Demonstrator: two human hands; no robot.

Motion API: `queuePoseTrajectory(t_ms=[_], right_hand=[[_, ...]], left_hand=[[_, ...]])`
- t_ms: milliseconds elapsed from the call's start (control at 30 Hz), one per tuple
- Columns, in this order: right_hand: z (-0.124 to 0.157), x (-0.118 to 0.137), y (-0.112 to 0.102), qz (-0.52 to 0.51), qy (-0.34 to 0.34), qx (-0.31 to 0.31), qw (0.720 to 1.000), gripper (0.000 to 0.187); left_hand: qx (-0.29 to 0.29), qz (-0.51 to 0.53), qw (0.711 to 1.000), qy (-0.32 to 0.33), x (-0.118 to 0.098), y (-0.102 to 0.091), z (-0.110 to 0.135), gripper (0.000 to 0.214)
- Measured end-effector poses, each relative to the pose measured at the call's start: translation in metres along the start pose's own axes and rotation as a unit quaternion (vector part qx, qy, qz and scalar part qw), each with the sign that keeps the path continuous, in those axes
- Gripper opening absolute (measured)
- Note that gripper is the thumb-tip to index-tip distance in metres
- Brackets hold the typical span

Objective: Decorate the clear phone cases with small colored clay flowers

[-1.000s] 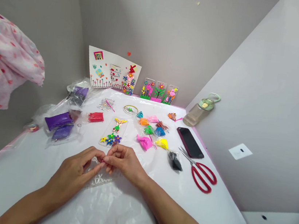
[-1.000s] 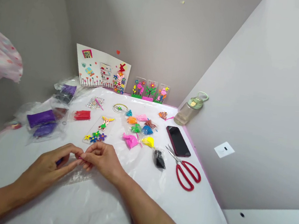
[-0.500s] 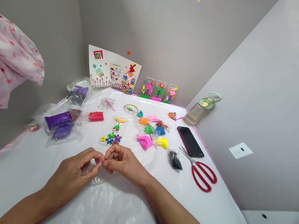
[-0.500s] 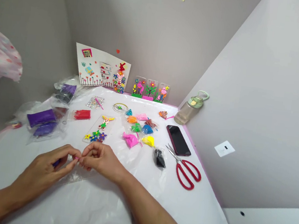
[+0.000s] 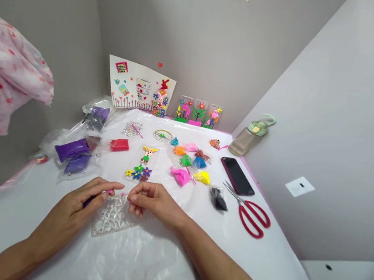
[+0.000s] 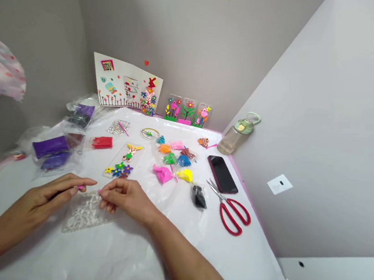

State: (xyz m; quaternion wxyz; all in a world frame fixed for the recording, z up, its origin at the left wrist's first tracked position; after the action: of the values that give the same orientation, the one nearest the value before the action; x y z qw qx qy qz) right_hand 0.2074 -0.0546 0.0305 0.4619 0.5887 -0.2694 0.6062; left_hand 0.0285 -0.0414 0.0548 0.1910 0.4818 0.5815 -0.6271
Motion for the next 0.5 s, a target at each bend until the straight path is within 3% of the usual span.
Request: queuePoseTrajectory(t_ms=[267, 500], right_hand=[[0.001, -0.0012, 0.003, 0.009, 0.014, 0.006, 1.0, 0.056], [0.0003, -0.0029, 0.0017, 0.014, 0.011, 0.004, 1.0, 0.055]], left_hand=[[-0.016, -0.004, 0.999, -0.034, 0.0025, -0.0034, -0.0019, 0.041], [-0.031, -0.02, 0.999, -0.022, 0.0, -0.006, -0.0041, 0.046]])
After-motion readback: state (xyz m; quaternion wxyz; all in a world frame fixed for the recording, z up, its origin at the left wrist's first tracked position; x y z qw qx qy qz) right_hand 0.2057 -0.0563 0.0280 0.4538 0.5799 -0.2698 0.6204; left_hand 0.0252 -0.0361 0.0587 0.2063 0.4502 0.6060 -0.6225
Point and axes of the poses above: each hand's wrist, its own z-axis away from the middle knuckle, its own y-axis out of the palm, x = y × z, the point moved 7 cm from there along -z, towards the middle knuckle, and after that the axes turned 4 degrees about z, right-handed, at the moved point
